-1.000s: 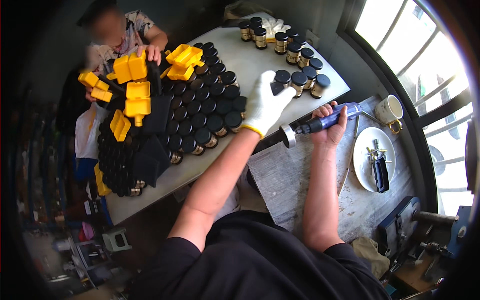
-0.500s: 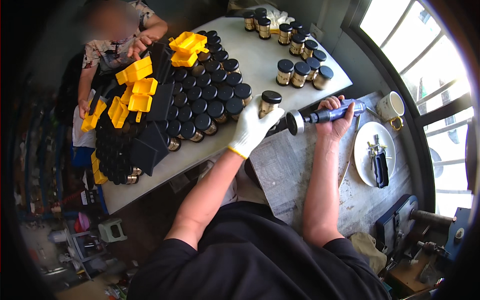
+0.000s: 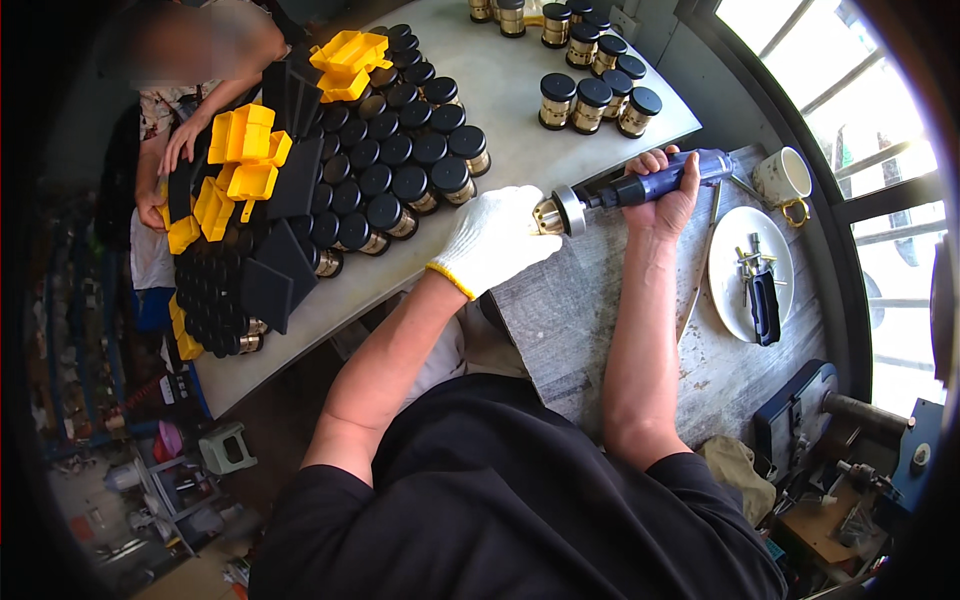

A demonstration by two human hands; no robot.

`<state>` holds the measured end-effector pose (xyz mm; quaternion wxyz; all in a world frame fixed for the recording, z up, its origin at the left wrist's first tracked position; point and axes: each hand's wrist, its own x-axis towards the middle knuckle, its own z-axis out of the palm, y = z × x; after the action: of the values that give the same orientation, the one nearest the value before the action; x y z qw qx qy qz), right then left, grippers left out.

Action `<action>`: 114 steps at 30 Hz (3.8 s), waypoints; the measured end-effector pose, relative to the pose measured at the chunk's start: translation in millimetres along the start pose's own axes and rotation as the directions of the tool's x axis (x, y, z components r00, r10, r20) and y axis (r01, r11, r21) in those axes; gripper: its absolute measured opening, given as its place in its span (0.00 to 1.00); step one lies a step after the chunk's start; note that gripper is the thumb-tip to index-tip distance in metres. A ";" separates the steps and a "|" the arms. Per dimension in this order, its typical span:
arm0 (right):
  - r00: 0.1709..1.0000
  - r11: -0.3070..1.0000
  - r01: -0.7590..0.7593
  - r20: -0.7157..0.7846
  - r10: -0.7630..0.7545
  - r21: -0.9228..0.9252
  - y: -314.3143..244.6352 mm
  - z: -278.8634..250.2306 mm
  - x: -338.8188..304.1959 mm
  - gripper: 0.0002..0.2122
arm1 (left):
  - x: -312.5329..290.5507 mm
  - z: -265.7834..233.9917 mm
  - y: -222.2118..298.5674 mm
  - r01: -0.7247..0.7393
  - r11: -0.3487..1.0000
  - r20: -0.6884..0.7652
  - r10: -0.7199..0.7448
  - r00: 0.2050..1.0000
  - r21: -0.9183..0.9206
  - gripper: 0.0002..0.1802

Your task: Sealing small jars with lids using a handheld pneumatic capping tool.

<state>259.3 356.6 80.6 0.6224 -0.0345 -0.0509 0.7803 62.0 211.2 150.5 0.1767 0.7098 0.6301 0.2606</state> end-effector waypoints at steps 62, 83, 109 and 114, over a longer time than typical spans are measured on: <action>0.999 0.996 0.043 -0.031 -0.041 0.072 -1.0 1.4 -2.3 0.16 | -15.7 10.6 8.1 0.156 0.554 0.020 -0.243 0.970 -0.817 0.20; 0.993 0.994 0.103 -0.063 -0.101 0.032 0.3 8.5 -2.8 0.15 | 199.8 -79.5 -103.4 0.053 0.532 -0.106 0.070 0.992 0.845 0.16; 0.996 0.980 0.088 -0.029 -0.084 0.180 -4.6 2.8 -3.2 0.16 | 11.3 -20.1 17.2 0.060 0.896 -0.128 -0.129 0.983 -0.440 0.14; 0.999 0.985 0.033 0.005 -0.035 0.167 -1.8 -0.1 0.3 0.16 | 5.3 -18.9 19.7 0.020 1.000 0.044 -0.020 0.999 0.011 0.19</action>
<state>261.0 357.3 80.6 0.6361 0.0220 0.0117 0.7712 67.0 212.2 177.9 0.1891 0.7100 0.6345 0.2398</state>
